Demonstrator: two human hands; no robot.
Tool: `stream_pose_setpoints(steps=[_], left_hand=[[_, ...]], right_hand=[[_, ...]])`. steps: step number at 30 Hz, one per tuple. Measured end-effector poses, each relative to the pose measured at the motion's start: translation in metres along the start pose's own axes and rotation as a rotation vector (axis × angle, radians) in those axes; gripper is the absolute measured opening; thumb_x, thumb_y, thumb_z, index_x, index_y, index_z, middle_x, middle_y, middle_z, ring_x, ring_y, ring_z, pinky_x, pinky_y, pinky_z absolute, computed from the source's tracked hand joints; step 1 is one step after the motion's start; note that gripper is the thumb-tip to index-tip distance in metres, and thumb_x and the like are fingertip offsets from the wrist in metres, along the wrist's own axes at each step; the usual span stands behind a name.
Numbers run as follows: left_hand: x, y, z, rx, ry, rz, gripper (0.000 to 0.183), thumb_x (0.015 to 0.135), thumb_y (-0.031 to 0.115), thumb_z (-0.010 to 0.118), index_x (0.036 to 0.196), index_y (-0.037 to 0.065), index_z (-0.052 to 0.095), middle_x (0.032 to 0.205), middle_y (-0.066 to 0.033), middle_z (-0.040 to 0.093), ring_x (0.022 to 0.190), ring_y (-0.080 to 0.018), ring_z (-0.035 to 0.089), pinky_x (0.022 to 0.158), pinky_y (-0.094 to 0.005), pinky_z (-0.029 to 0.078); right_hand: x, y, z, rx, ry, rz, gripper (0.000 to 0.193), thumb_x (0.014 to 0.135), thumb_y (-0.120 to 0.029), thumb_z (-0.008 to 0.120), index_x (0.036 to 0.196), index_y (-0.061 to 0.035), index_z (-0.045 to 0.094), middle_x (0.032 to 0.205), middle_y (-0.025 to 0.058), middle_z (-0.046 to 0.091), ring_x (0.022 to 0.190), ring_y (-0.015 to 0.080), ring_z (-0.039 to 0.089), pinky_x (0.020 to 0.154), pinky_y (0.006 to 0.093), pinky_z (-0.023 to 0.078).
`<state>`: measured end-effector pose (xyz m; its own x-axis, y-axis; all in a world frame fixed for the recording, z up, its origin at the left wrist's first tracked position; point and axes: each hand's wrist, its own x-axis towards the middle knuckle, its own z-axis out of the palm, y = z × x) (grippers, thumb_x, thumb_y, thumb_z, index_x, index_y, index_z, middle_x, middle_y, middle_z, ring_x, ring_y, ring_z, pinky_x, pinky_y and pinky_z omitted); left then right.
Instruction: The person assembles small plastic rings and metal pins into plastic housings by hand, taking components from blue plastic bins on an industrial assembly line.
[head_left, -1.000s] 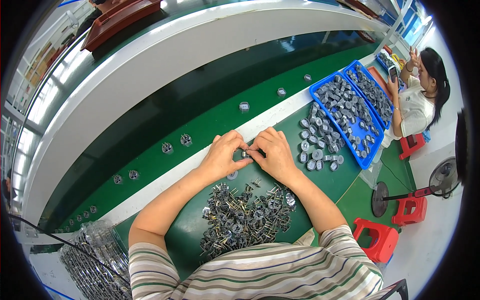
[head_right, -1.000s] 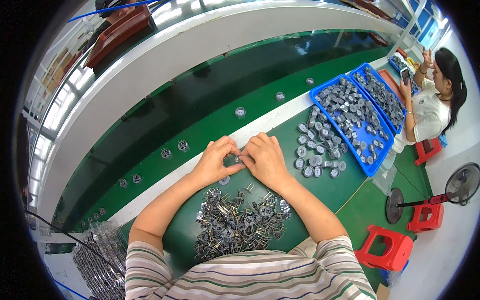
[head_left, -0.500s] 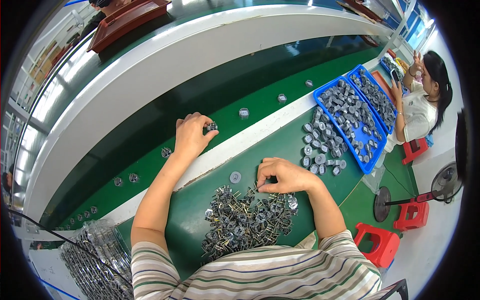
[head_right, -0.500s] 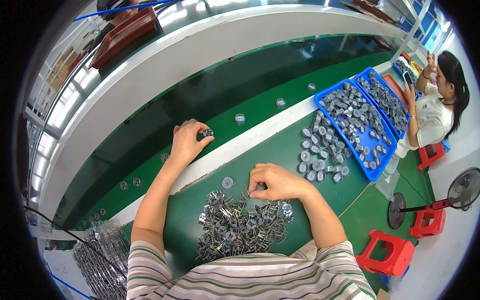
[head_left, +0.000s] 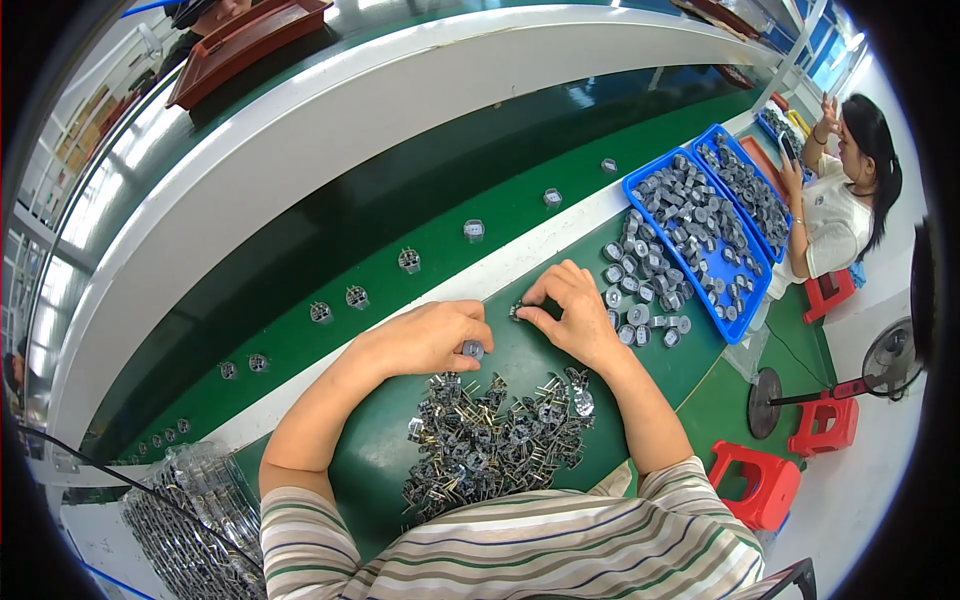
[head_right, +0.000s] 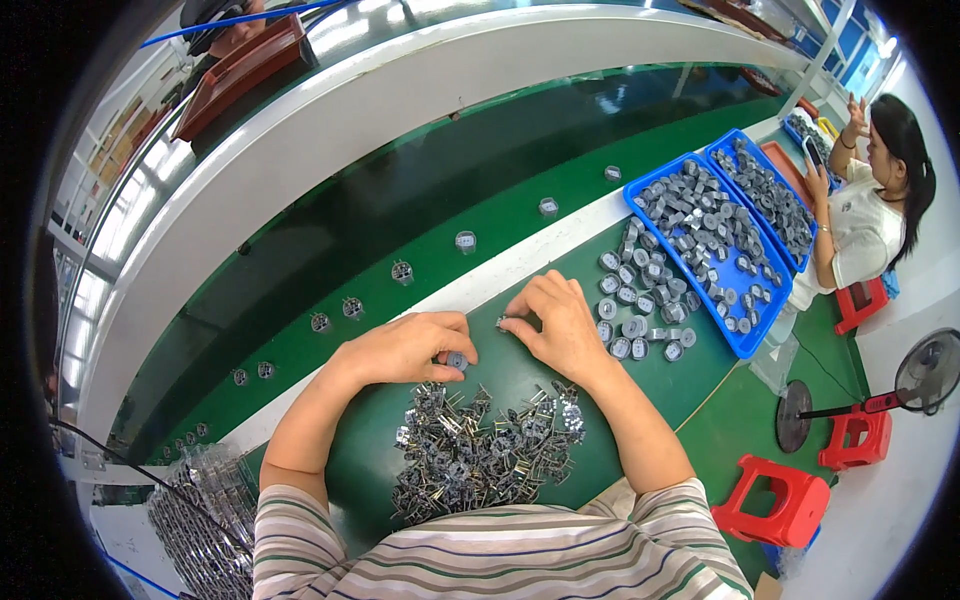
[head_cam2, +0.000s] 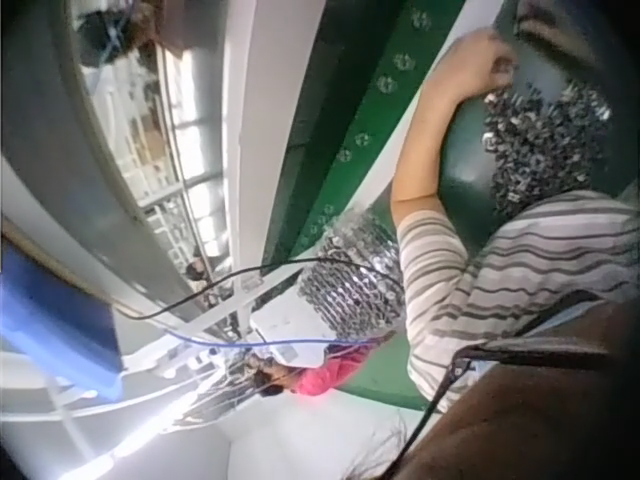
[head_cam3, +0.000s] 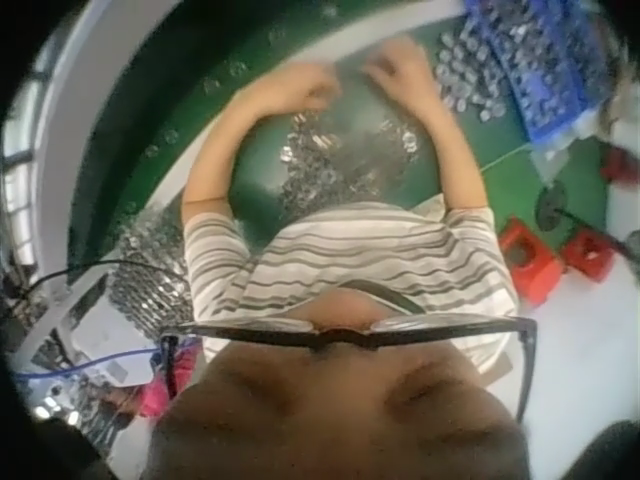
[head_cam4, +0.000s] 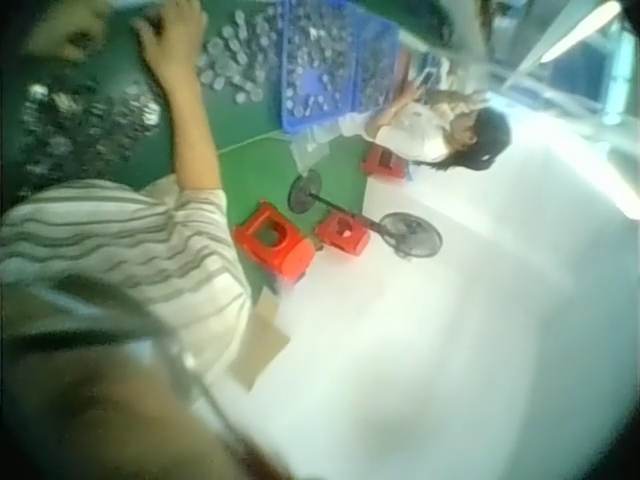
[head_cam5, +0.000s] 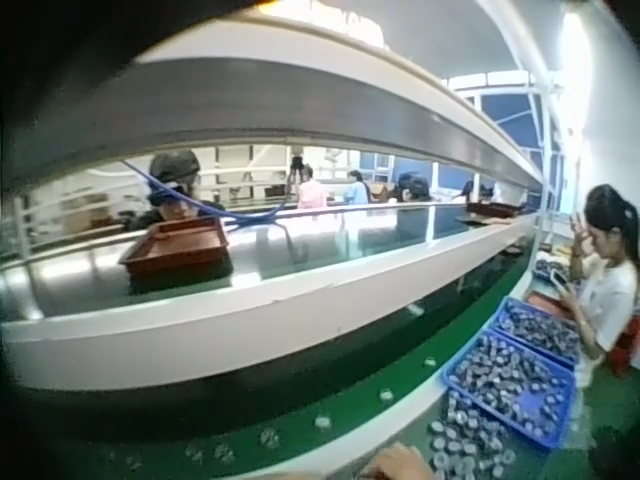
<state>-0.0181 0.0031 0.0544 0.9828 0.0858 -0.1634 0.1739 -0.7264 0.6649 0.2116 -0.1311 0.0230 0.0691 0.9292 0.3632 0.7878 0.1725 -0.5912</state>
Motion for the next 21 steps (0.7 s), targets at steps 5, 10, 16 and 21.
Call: stream_pose_setpoints(steps=[5, 10, 16, 21], left_hand=[[0.022, -0.001, 0.015, -0.155, 0.361, -0.003, 0.019, 0.09, 0.004, 0.077, 0.108, 0.004, 0.071, 0.107, -0.0119, 0.065, 0.097, -0.0285, 0.071, 0.082, -0.0408, 0.059], [0.032, -0.021, 0.049, 0.154, 0.679, 0.203, 0.021, 0.088, 0.003, 0.079, 0.108, 0.005, 0.075, 0.113, -0.0122, 0.072, 0.104, -0.0282, 0.074, 0.088, -0.0367, 0.061], [0.03, -0.017, 0.042, 0.078, 0.575, 0.294, 0.016, 0.086, 0.004, 0.082, 0.101, 0.005, 0.079, 0.114, -0.0082, 0.075, 0.106, -0.029, 0.075, 0.09, -0.0397, 0.061], [0.032, -0.035, 0.038, -0.125, 0.554, 0.328, 0.014, 0.084, 0.012, 0.085, 0.094, 0.005, 0.078, 0.112, -0.0053, 0.074, 0.103, -0.0297, 0.072, 0.088, -0.0415, 0.06]], right_hand=[[-0.003, 0.011, 0.007, -0.114, -0.007, -0.061, 0.014, 0.083, -0.015, 0.084, 0.087, -0.0094, 0.072, 0.087, 0.0027, 0.065, 0.094, 0.0252, 0.059, 0.084, 0.0397, 0.041], [-0.003, 0.012, 0.005, -0.185, 0.034, -0.009, 0.015, 0.082, -0.011, 0.084, 0.084, -0.0079, 0.07, 0.086, 0.0034, 0.065, 0.091, 0.0248, 0.059, 0.083, 0.0383, 0.042], [-0.003, 0.016, 0.006, -0.132, 0.011, 0.032, 0.014, 0.084, -0.014, 0.083, 0.082, -0.009, 0.07, 0.087, 0.0035, 0.066, 0.094, 0.0257, 0.06, 0.087, 0.0404, 0.042], [-0.004, 0.013, 0.005, -0.119, -0.026, 0.03, 0.009, 0.086, -0.013, 0.079, 0.084, -0.0079, 0.072, 0.089, 0.0053, 0.066, 0.095, 0.0268, 0.061, 0.088, 0.0407, 0.041]])
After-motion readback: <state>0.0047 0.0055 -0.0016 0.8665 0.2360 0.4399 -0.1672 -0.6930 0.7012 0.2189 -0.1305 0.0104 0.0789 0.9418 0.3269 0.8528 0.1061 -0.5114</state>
